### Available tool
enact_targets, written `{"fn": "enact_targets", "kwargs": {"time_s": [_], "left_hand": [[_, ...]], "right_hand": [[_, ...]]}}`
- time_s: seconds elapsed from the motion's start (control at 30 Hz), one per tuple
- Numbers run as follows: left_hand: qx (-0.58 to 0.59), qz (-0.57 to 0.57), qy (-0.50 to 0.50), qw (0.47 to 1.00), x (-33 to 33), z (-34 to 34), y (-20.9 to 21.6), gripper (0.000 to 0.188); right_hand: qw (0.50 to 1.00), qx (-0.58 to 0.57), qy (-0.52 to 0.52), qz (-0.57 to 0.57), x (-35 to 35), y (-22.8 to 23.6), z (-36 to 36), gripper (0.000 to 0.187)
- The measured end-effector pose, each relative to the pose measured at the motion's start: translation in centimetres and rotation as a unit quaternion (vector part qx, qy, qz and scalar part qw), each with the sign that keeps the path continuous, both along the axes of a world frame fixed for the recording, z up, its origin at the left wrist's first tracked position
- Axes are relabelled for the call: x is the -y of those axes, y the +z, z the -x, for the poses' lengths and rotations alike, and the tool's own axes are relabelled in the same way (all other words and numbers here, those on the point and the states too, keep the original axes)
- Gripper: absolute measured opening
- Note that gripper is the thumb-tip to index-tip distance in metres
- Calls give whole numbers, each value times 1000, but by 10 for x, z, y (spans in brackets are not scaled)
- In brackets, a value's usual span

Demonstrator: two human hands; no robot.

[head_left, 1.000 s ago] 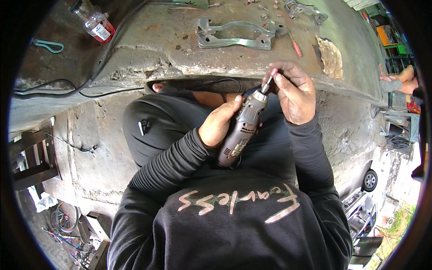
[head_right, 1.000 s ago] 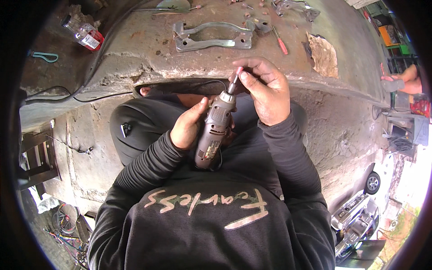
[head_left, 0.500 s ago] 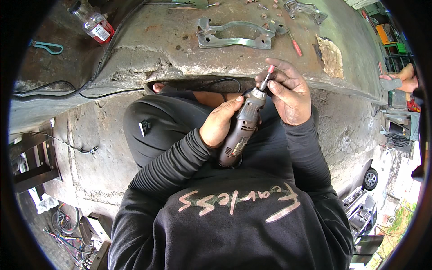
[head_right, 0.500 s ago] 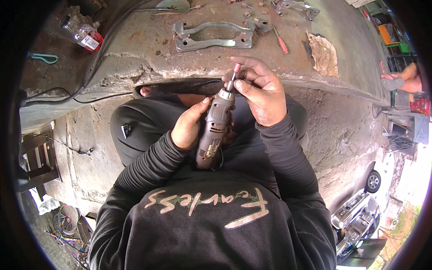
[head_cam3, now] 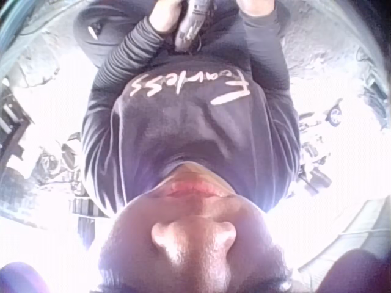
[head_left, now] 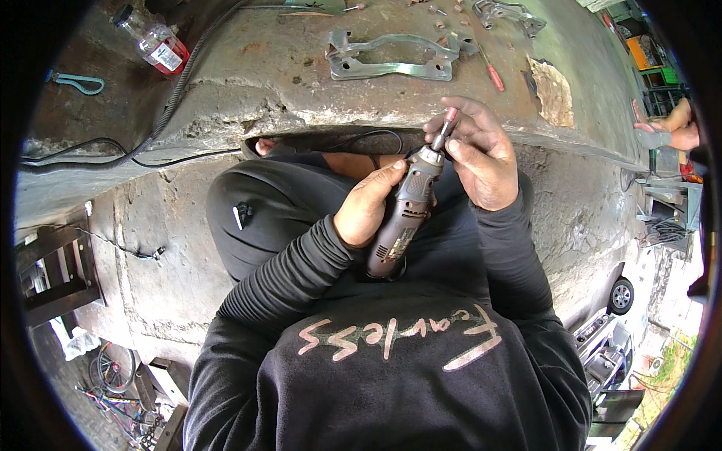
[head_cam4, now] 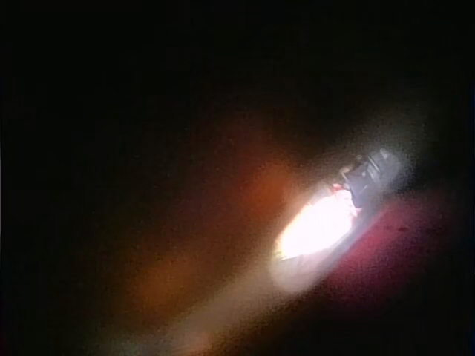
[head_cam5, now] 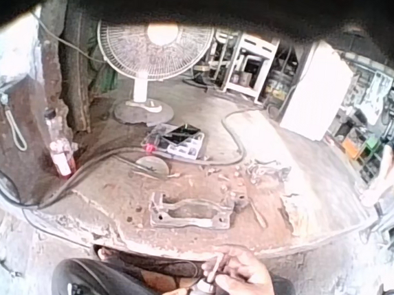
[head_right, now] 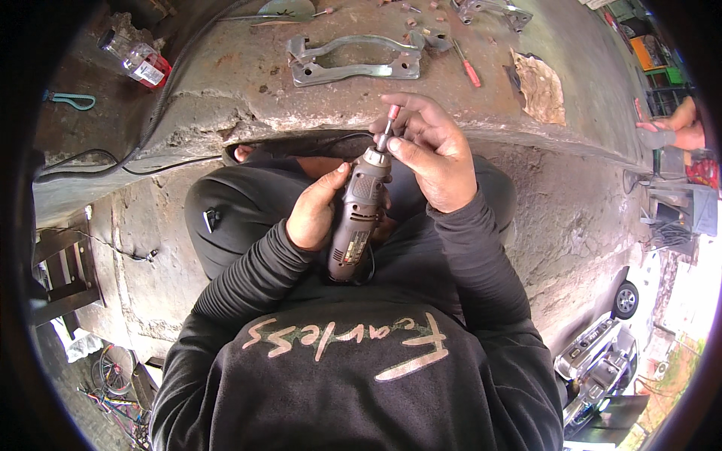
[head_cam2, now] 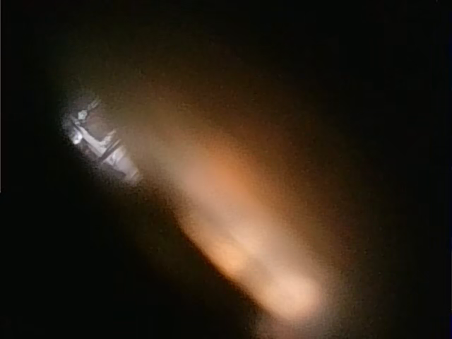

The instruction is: The person sits on the floor and uses a rotary tool to assemble a small component. They repeatedly insert and remove a small red bit, using a screwdriver to adjust the tool's chuck, and then reinsert the bit to continue working.

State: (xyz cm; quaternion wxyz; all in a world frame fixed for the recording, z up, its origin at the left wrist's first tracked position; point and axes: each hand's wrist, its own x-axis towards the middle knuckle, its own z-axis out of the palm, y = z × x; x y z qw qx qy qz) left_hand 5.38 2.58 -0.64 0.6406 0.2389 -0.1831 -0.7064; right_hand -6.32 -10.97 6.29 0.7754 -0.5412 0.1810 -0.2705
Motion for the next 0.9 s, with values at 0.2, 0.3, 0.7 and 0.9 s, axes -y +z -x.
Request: {"fn": "enact_targets", "kwargs": {"time_s": [0.2,0.3,0.7,0.9], "left_hand": [[4,6,0,1000,0,1,-1,53],[-1,9,1,1000,0,1,-1,53],[8,15,-3,1000,0,1,-2,54],[16,16,1,1000,-1,3,-1,54]], "right_hand": [[992,-45,-12,120,1,-3,-2,46],[997,4,4,80,1,-3,-2,47],[998,29,-46,16,-4,-1,-4,32],[994,50,-94,-29,-11,-5,-12,23]]}}
